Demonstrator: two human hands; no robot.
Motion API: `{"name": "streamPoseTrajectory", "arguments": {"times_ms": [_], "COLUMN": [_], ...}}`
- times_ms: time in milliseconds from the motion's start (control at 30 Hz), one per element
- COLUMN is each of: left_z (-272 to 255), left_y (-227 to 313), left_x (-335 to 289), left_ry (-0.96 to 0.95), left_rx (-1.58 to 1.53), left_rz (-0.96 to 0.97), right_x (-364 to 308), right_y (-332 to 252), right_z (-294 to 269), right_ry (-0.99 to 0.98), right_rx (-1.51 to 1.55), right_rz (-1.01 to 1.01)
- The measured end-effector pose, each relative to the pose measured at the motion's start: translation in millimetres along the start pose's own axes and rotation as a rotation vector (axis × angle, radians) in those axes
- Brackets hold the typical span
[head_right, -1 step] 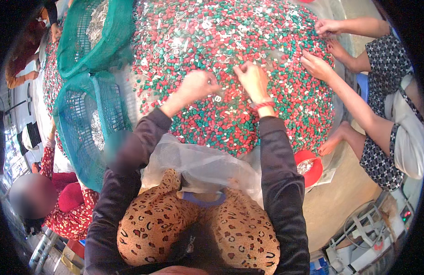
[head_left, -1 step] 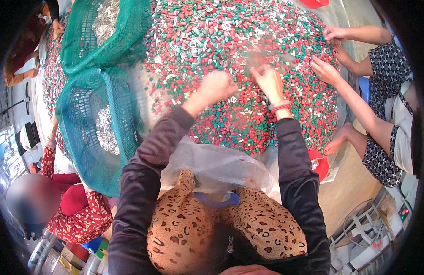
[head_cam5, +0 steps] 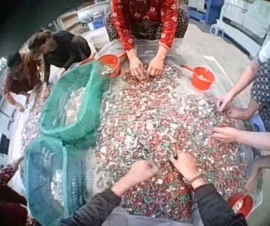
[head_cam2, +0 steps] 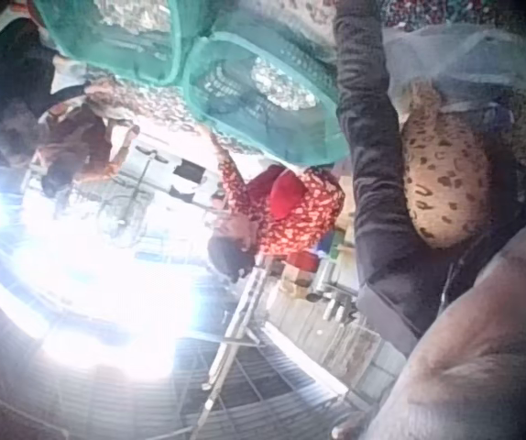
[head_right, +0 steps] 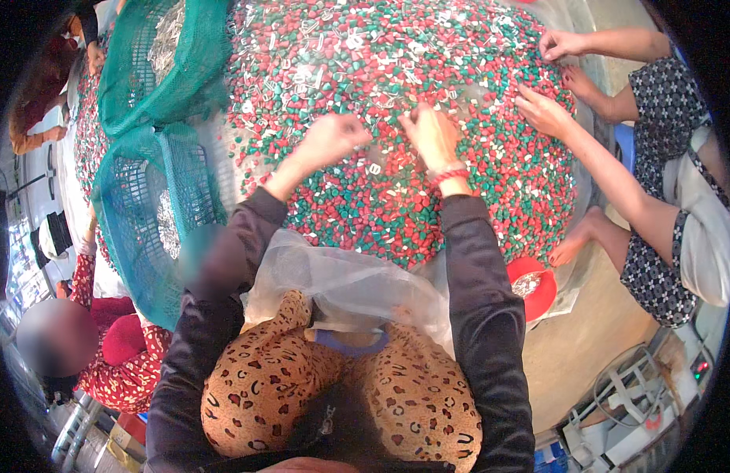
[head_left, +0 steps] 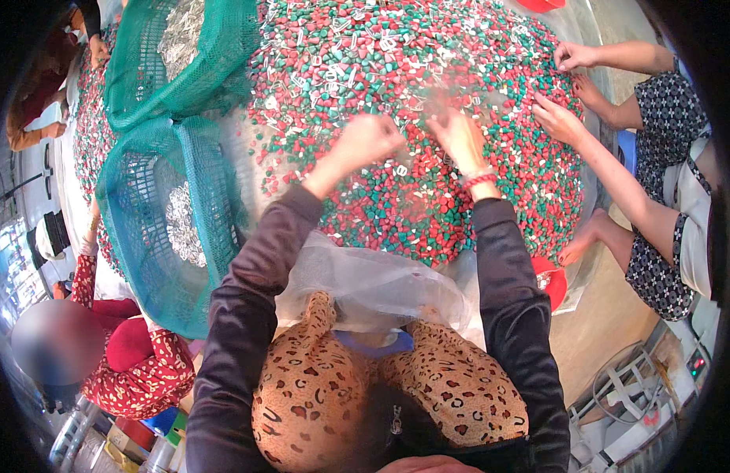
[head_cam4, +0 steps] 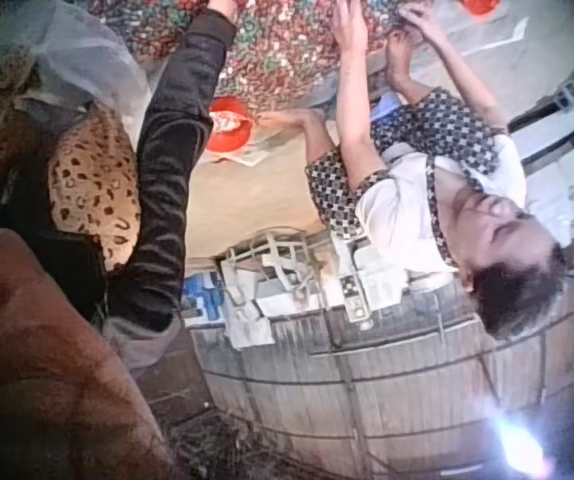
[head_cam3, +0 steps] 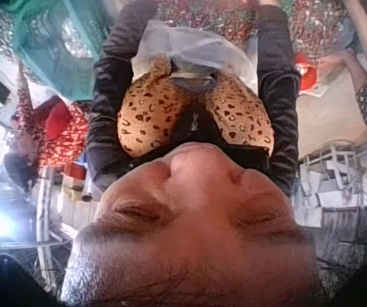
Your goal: The person sits at a table and sorts small red and green bottle caps by hand, picking them from a large pile and placing them into a green basket. Other workers are visible nearby performing similar sorting.
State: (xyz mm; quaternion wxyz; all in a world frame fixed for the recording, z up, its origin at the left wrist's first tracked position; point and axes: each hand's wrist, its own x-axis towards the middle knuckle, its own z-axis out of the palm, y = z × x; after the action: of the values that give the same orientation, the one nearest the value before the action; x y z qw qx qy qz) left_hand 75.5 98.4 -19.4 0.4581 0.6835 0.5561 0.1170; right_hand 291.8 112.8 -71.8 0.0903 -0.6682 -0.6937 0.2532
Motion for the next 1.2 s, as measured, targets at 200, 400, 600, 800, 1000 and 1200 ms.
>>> {"name": "streamPoseTrajectory", "arguments": {"times_ms": [200,400,600,800,1000,1200], "left_z": [-43.9,-15.9,37.0,26.1,-29.9,-44.2], "left_y": [-13.2,0.4,-37.1,-27.5,-22.8,-2.3], "left_x": [-4.8,19.9,26.1,6.2,-47.4,-29.2], "left_ry": [-0.219,0.002,0.097,-0.031,-0.308,-0.426], "left_rx": [-1.074,0.057,0.620,0.112,-1.400,-1.511], "left_rz": [-0.110,-0.050,0.402,0.191,-0.134,0.129], "right_x": [-14.0,-42.0,-68.9,-88.0,-122.0,-100.8], "right_y": [-1.8,1.1,8.5,17.0,36.7,27.6], "right_z": [19.7,7.2,1.4,-40.0,-76.5,-96.0], "right_ry": [0.041,-0.014,0.067,-0.161,-0.418,-0.461], "right_rx": [-0.153,0.172,0.275,1.596,2.305,1.948], "right_rz": [-0.215,0.133,0.223,0.333,-0.096,-0.090]}}
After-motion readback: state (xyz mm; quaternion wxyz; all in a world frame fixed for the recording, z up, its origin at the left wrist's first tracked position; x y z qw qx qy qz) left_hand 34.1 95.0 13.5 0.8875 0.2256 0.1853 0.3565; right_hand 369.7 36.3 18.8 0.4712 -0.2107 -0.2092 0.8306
